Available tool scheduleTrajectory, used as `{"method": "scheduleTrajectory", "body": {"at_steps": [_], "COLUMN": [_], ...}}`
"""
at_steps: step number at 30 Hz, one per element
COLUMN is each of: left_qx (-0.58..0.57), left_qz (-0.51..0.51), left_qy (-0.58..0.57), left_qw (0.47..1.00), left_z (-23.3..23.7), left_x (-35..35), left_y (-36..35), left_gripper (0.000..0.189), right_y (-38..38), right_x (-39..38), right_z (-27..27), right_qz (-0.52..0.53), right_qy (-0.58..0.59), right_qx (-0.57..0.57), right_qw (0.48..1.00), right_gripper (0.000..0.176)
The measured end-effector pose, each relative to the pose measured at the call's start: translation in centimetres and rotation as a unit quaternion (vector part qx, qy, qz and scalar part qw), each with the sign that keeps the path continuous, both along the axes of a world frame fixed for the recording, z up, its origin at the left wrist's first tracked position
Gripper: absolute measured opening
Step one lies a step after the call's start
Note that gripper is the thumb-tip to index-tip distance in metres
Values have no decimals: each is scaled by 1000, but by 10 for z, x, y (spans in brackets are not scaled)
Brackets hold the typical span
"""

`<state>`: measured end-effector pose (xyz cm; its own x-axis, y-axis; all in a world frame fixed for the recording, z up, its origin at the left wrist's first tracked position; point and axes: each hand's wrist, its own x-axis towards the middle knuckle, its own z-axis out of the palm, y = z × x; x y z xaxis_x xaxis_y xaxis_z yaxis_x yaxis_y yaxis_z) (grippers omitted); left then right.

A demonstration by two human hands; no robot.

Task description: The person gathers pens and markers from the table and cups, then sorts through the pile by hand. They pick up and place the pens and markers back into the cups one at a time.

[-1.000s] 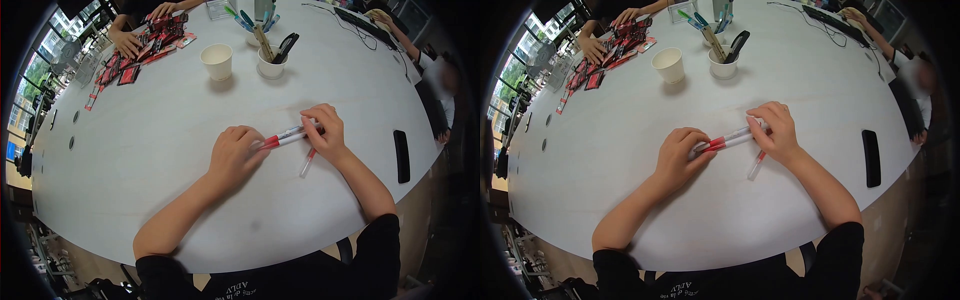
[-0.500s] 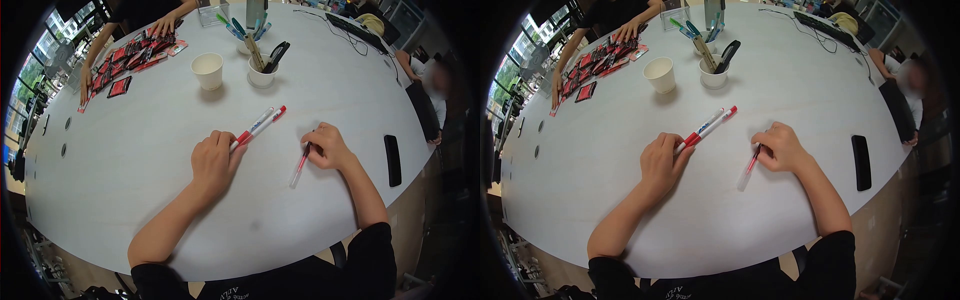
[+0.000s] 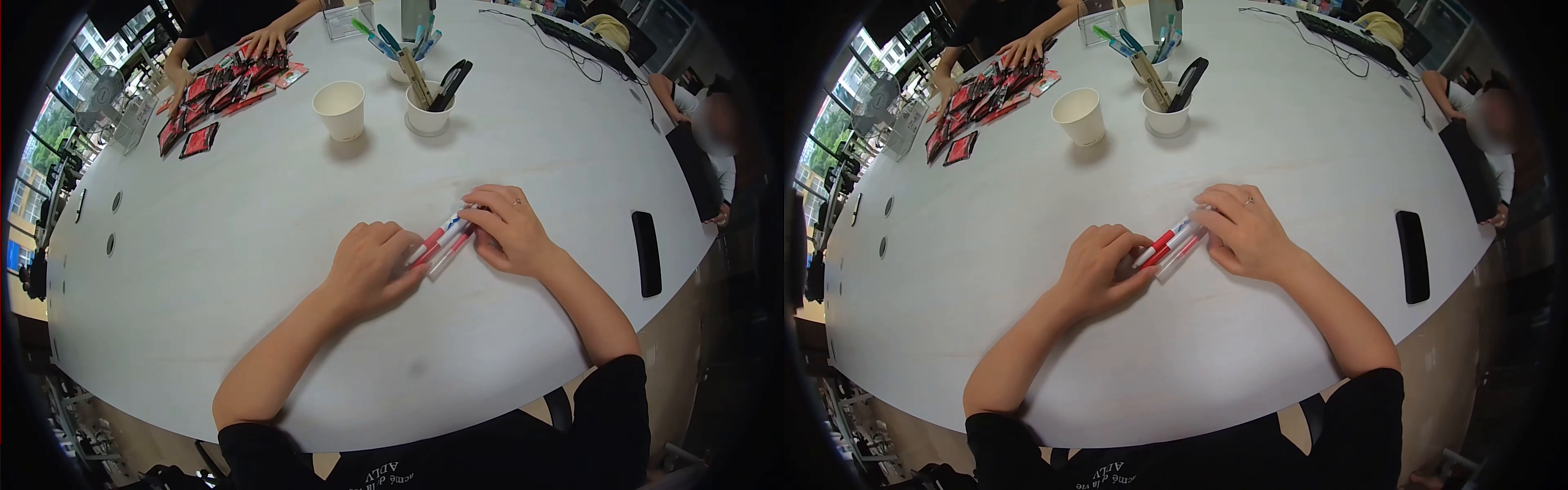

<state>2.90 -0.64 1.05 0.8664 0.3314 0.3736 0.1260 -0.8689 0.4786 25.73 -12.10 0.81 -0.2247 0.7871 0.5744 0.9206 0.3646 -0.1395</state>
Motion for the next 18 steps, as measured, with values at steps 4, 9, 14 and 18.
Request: {"method": "scheduleTrajectory", "body": {"at_steps": [4, 9, 14, 18], "left_qx": [-11, -15, -22, -16], "left_qz": [-36, -49, -34, -43], "left_qy": [-19, -26, -21, -18], "left_qw": [999, 998, 999, 999], "left_z": [0, 1, 0, 0], "left_x": [-1, -1, -1, -1], "left_y": [1, 1, 0, 2], "left_gripper": [25, 25, 26, 29], "right_y": [-2, -3, -3, -1], "right_x": [4, 4, 0, -2], "right_z": [1, 3, 3, 1], "right_qz": [34, 48, 45, 30], "right_qy": [11, 13, 0, -8], "right_qx": [-46, -77, -93, -86], "right_qw": [998, 996, 995, 996], "right_gripper": [43, 35, 27, 25]}}
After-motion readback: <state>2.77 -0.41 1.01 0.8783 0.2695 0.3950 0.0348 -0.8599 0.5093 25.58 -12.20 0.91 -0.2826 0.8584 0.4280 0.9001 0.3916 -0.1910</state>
